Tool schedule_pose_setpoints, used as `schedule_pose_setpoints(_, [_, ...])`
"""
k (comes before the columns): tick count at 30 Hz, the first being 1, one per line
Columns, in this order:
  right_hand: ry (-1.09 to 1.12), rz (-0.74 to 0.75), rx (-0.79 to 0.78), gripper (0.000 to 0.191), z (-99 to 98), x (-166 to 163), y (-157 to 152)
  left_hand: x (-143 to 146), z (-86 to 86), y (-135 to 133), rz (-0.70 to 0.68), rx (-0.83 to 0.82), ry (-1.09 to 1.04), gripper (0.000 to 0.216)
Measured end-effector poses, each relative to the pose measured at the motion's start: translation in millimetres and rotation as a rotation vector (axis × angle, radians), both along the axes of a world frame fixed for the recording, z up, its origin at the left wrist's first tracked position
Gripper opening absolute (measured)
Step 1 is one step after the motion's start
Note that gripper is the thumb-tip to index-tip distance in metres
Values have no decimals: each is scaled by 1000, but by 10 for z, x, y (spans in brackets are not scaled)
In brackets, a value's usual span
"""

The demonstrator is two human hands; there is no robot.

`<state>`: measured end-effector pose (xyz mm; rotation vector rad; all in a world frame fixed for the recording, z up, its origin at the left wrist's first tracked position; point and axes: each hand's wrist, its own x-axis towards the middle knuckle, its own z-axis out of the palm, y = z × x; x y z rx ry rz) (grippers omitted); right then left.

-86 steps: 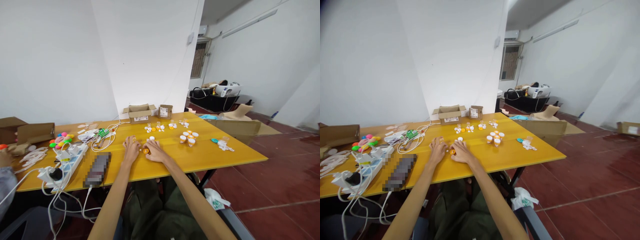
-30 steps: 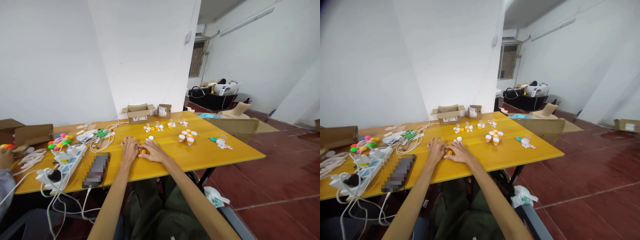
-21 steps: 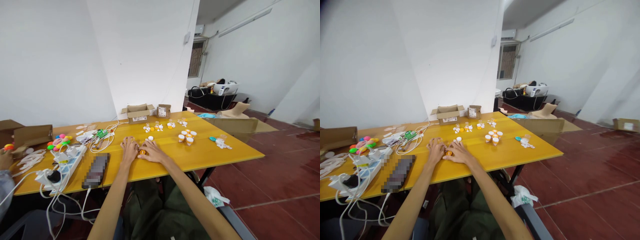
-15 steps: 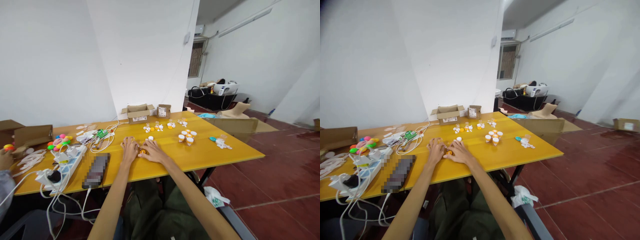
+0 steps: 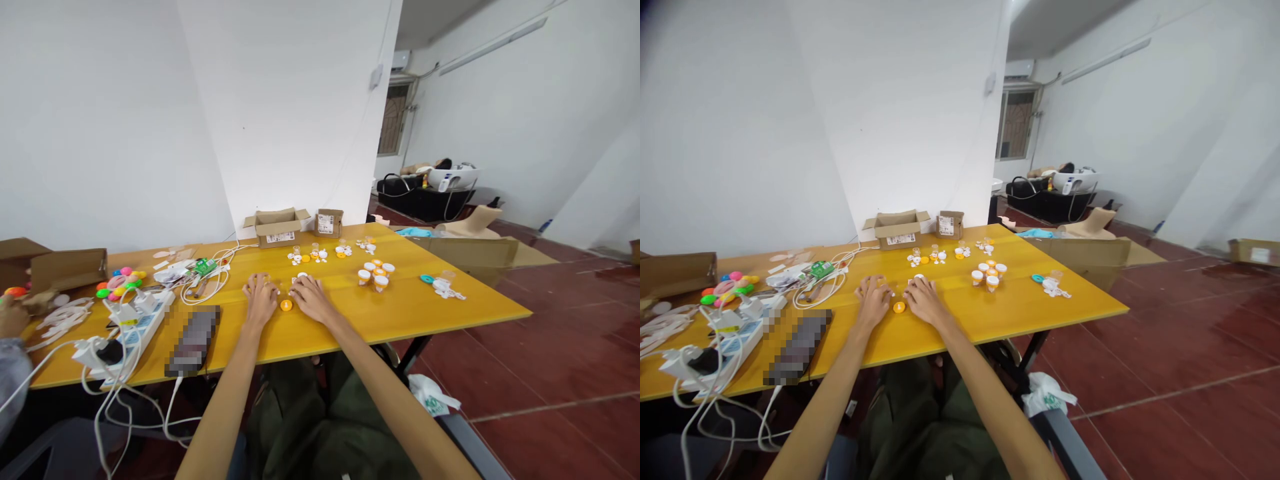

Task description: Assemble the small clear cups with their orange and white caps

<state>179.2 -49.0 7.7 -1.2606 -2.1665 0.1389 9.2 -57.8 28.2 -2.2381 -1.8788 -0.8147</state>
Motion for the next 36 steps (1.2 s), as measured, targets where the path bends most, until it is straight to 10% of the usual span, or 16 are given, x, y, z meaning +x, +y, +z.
schedule_pose_setpoints(14, [-44,202,-17,15,90,-22,-94,9,18,-10,0,3,-13,25])
schedule_pose_setpoints(36, [-26,-55,124,15,-85,-33,45,-22,-31,28,6,34,17,24])
